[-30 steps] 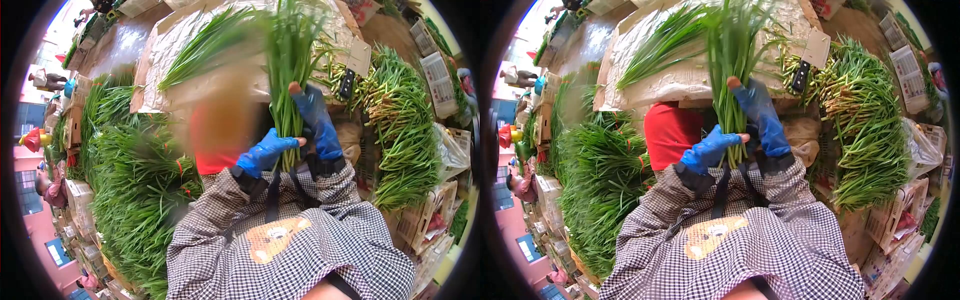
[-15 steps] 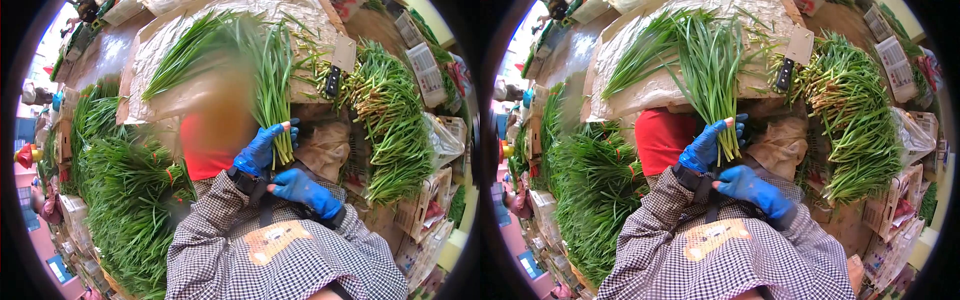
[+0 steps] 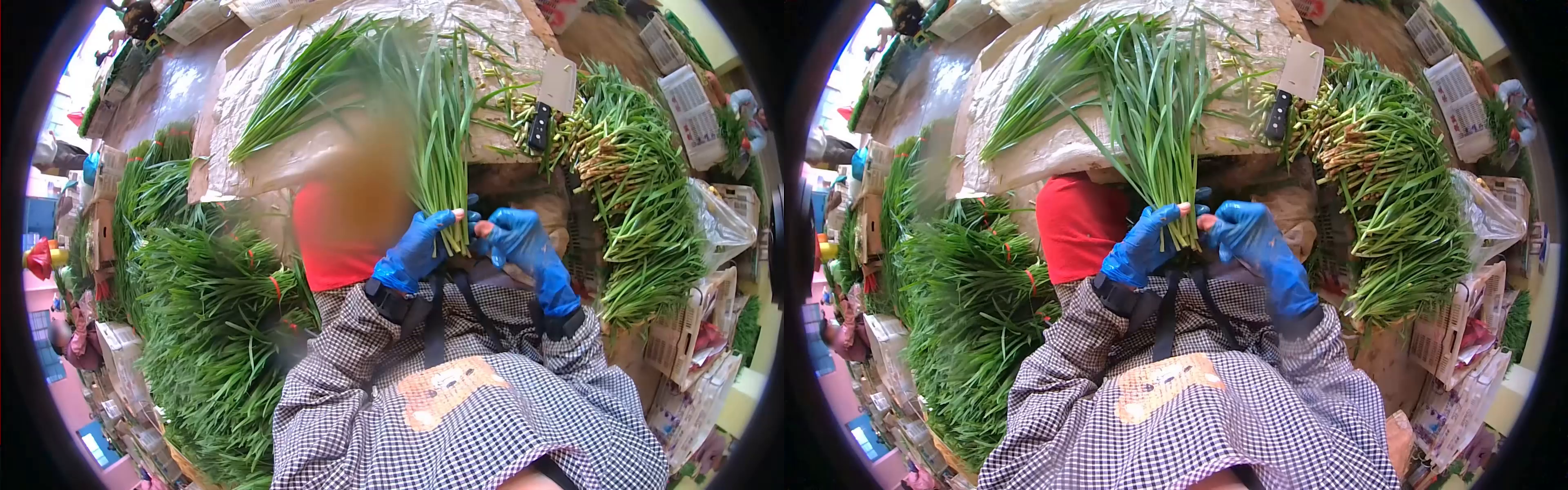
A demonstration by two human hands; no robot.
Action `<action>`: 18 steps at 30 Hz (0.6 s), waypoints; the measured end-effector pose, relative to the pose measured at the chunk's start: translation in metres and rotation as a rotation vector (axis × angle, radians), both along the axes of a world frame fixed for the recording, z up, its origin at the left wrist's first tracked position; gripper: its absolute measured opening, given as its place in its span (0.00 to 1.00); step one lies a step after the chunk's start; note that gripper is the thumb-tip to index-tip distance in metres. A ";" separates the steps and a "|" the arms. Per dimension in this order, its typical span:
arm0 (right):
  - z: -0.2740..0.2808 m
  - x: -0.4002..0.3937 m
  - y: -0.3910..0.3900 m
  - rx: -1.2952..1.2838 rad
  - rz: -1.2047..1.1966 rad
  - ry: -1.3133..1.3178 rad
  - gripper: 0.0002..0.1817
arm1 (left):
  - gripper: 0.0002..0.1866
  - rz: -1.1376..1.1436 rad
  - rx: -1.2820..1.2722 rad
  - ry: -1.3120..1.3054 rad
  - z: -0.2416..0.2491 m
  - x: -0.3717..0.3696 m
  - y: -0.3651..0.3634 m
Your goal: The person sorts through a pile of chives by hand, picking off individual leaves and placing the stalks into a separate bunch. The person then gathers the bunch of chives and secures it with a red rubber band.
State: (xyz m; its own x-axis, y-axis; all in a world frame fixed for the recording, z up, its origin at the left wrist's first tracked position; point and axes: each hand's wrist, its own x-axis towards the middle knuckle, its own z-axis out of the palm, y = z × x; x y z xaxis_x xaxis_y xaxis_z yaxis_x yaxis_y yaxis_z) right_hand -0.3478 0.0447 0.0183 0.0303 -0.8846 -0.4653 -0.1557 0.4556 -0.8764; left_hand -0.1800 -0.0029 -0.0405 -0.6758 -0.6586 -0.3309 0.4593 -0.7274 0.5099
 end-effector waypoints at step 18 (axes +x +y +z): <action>-0.027 0.007 -0.023 -0.039 -0.070 0.055 0.19 | 0.24 0.022 0.238 0.078 -0.013 0.019 0.012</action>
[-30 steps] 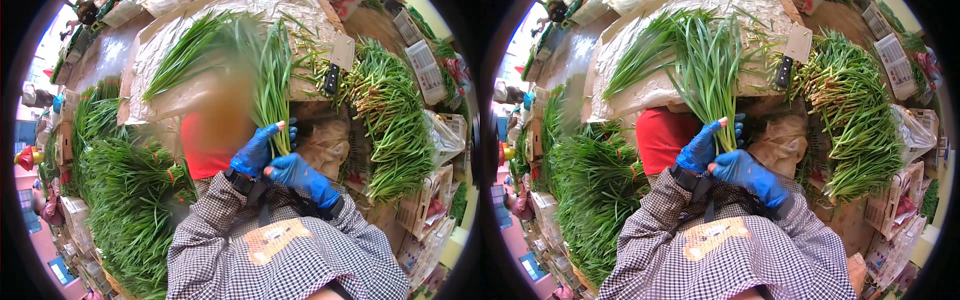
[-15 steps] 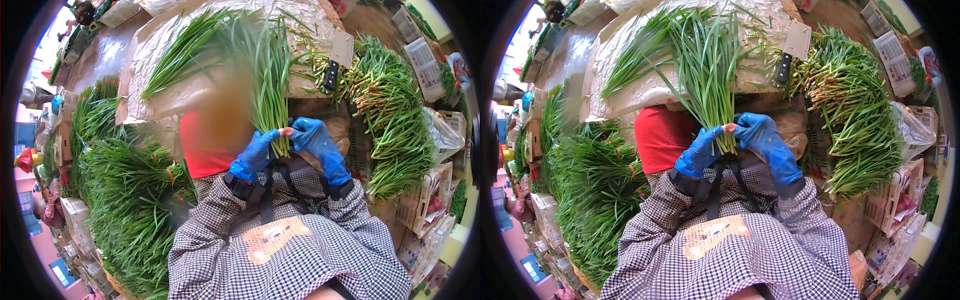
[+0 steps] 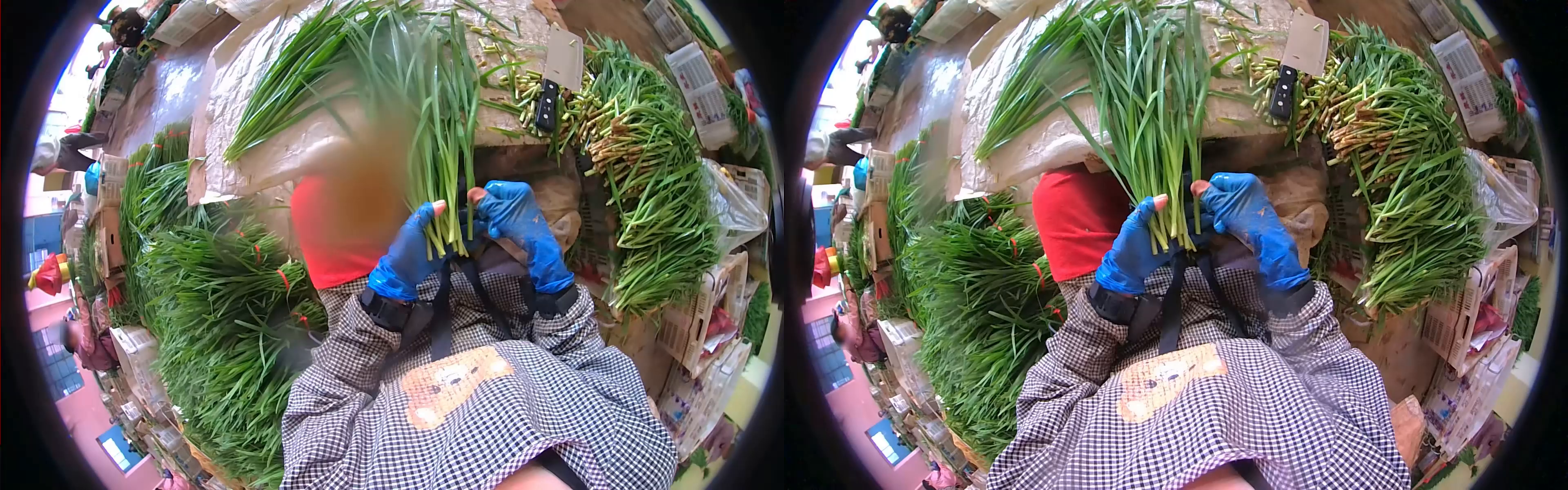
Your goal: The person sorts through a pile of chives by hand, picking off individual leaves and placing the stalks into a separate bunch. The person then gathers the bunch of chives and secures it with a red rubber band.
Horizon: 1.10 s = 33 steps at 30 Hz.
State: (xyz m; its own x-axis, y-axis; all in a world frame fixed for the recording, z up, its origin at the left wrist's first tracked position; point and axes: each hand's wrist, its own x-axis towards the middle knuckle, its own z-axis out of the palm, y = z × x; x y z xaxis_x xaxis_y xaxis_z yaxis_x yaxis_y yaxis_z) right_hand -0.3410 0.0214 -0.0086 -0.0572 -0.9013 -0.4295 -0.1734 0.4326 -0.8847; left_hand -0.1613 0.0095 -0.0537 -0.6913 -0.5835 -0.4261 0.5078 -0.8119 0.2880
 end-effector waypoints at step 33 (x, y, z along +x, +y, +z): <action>-0.005 0.022 -0.050 -0.168 0.220 0.214 0.15 | 0.18 0.163 -0.064 -0.172 0.006 -0.011 0.016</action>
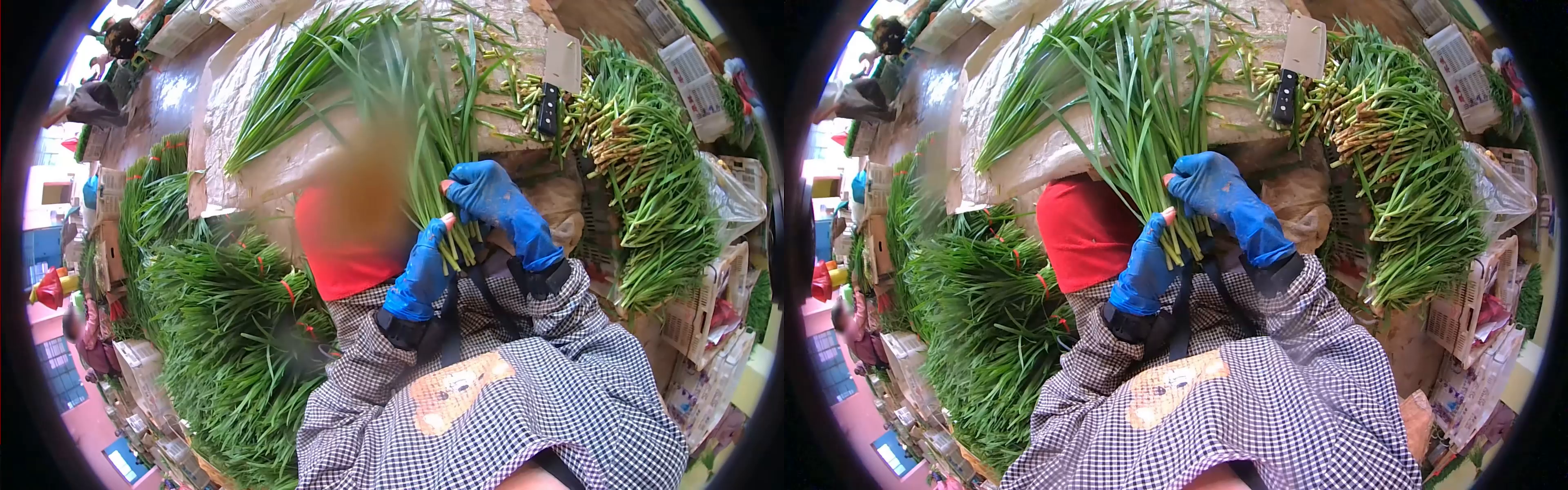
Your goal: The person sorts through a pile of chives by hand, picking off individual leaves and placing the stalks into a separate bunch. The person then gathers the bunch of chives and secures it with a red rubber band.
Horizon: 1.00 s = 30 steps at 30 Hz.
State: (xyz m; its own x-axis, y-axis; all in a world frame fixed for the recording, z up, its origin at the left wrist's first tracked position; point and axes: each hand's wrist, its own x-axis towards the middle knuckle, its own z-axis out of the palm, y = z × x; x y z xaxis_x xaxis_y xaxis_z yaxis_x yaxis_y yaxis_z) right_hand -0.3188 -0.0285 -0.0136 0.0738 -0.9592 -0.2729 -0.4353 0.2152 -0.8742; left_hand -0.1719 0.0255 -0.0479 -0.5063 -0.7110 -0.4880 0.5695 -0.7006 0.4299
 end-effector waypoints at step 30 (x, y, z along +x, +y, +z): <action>0.007 -0.029 0.076 0.211 -0.135 -0.155 0.15 | 0.31 -0.037 0.078 0.250 0.012 0.014 -0.033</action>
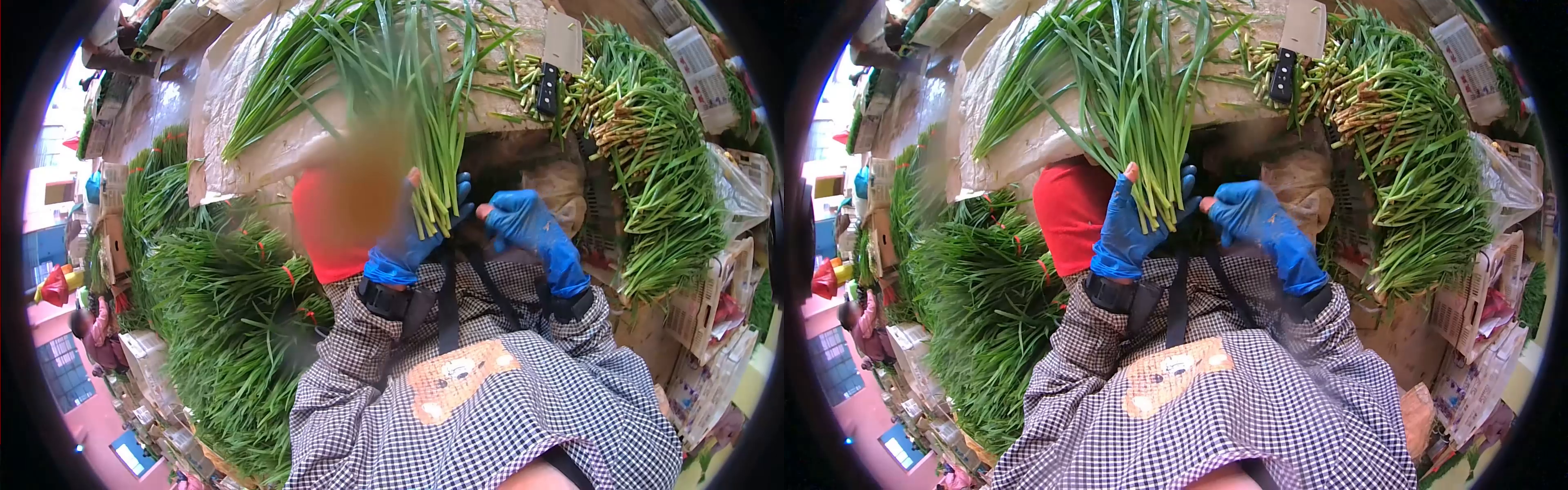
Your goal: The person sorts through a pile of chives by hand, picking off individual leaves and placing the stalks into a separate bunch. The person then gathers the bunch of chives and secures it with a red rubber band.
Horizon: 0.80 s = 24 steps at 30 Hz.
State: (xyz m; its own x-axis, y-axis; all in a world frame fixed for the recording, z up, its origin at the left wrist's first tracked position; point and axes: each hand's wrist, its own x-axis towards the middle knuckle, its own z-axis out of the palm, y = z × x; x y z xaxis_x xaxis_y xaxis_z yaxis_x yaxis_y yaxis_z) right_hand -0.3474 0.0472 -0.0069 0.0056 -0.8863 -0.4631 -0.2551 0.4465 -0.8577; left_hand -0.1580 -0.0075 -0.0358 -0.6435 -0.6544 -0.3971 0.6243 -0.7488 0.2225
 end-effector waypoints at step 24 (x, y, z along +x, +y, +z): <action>-0.012 0.034 -0.051 -0.360 0.120 0.230 0.39 | 0.28 0.181 -0.962 -0.918 -0.046 -0.023 0.003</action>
